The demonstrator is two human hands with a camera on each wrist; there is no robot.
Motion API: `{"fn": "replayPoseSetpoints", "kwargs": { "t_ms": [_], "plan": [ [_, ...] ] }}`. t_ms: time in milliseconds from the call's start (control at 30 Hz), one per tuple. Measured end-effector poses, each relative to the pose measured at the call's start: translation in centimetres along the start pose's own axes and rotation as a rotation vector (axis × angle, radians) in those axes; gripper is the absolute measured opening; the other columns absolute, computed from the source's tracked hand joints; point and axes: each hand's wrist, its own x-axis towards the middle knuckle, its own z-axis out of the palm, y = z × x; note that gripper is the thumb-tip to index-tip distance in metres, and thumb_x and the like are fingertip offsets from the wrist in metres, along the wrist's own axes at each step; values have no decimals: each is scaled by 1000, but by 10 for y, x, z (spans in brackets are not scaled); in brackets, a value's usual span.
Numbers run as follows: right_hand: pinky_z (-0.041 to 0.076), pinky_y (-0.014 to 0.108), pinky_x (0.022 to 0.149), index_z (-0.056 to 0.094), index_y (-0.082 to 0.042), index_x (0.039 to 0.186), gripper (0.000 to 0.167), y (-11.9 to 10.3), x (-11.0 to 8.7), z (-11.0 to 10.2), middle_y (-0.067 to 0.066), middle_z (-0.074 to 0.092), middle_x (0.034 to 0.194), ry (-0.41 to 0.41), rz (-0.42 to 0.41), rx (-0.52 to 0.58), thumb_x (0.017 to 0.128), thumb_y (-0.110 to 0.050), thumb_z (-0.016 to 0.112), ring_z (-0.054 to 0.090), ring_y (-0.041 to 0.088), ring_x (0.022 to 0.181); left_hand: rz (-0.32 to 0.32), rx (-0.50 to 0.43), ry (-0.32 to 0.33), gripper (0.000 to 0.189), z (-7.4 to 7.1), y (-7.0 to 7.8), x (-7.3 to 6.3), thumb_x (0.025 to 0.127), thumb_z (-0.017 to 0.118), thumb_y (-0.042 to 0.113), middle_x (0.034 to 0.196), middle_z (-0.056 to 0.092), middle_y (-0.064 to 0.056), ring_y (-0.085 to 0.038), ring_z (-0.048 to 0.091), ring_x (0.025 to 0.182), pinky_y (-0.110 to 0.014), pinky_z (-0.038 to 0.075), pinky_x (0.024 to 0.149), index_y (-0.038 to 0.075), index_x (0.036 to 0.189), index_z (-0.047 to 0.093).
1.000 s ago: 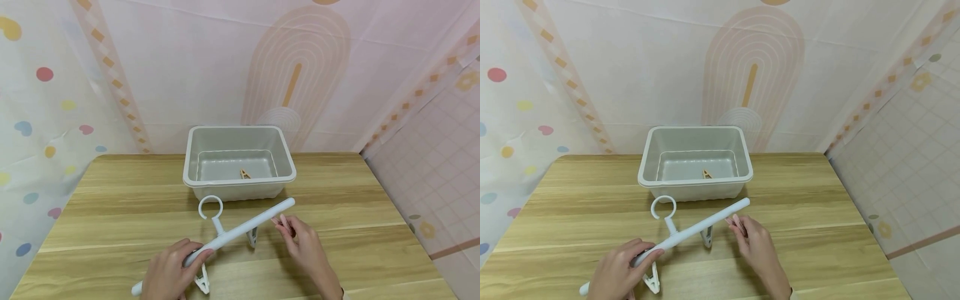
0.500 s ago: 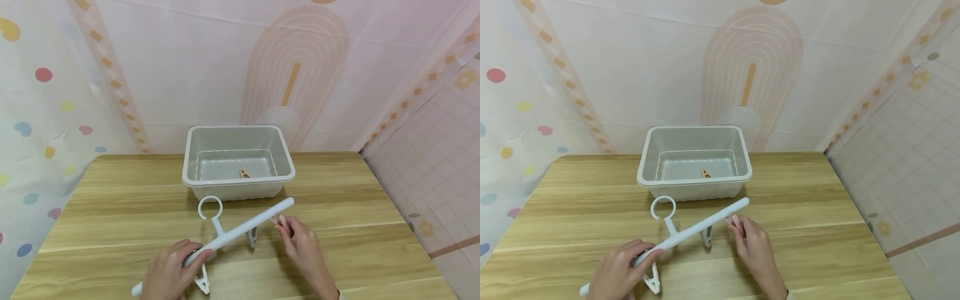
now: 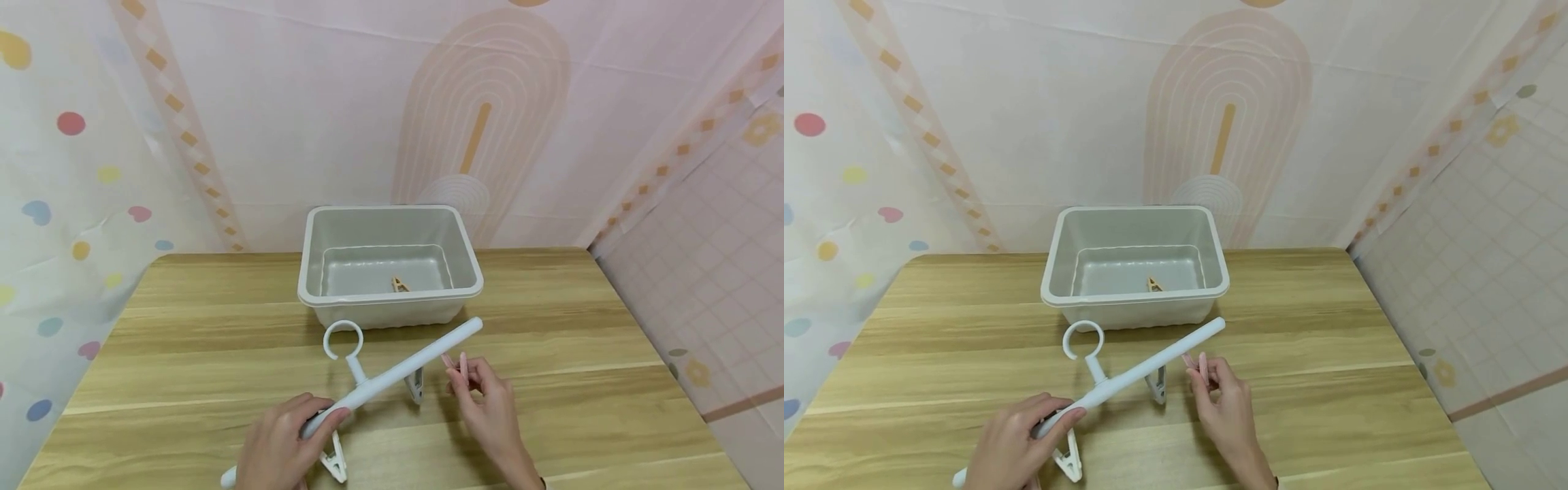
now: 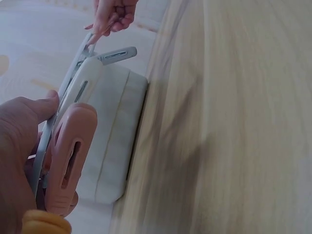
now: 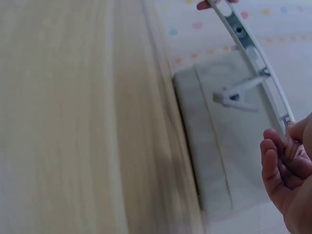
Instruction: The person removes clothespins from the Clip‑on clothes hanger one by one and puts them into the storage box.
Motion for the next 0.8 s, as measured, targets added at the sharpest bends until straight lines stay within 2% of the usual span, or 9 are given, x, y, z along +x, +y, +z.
{"fn": "replayPoseSetpoints", "kwargs": {
  "t_ms": [167, 300, 433, 533, 700, 800],
  "plan": [
    [59, 22, 65, 63, -4, 90, 9, -7, 0, 3, 15, 72, 73, -18, 254, 177, 95, -9, 68, 69, 10, 65, -38, -14, -7, 15, 1, 2, 0, 76, 87, 32, 68, 53, 28, 13, 40, 59, -9, 31, 50, 31, 82, 74],
    [56, 24, 62, 61, 2, 92, 15, -10, 0, 3, 14, 69, 72, -44, 366, 280, 98, -11, 64, 64, 6, 63, -51, -19, -12, 14, 0, 2, -1, 77, 87, 32, 70, 56, 29, 13, 42, 60, -10, 33, 51, 33, 83, 74],
    [55, 23, 63, 57, 9, 95, 22, -10, 1, 3, 1, 67, 71, -101, 413, 375, 101, -12, 60, 62, 5, 64, -41, -34, -6, 15, 1, 1, -1, 76, 87, 30, 71, 58, 28, 13, 44, 62, -10, 35, 53, 32, 83, 75],
    [55, 22, 65, 56, 8, 96, 23, -8, 1, 1, -6, 66, 72, -146, 455, 481, 103, -14, 56, 61, 4, 65, -46, -46, -3, 15, 0, 0, -1, 76, 87, 29, 71, 59, 28, 13, 45, 62, -10, 36, 54, 32, 83, 75],
    [54, 19, 67, 61, -7, 98, 17, -4, 3, -3, -9, 66, 77, -234, 498, 684, 106, -17, 50, 60, 2, 69, -84, -47, -5, 14, 0, 0, -1, 77, 87, 31, 72, 58, 29, 13, 45, 61, -11, 36, 54, 34, 84, 75],
    [52, 15, 66, 64, -13, 101, 20, -1, 4, -7, -11, 65, 79, -312, 510, 830, 107, -17, 46, 60, 0, 71, -108, -45, -2, 15, 0, 0, -1, 77, 87, 30, 71, 57, 29, 12, 44, 61, -11, 35, 53, 35, 84, 75]
  ]
}}
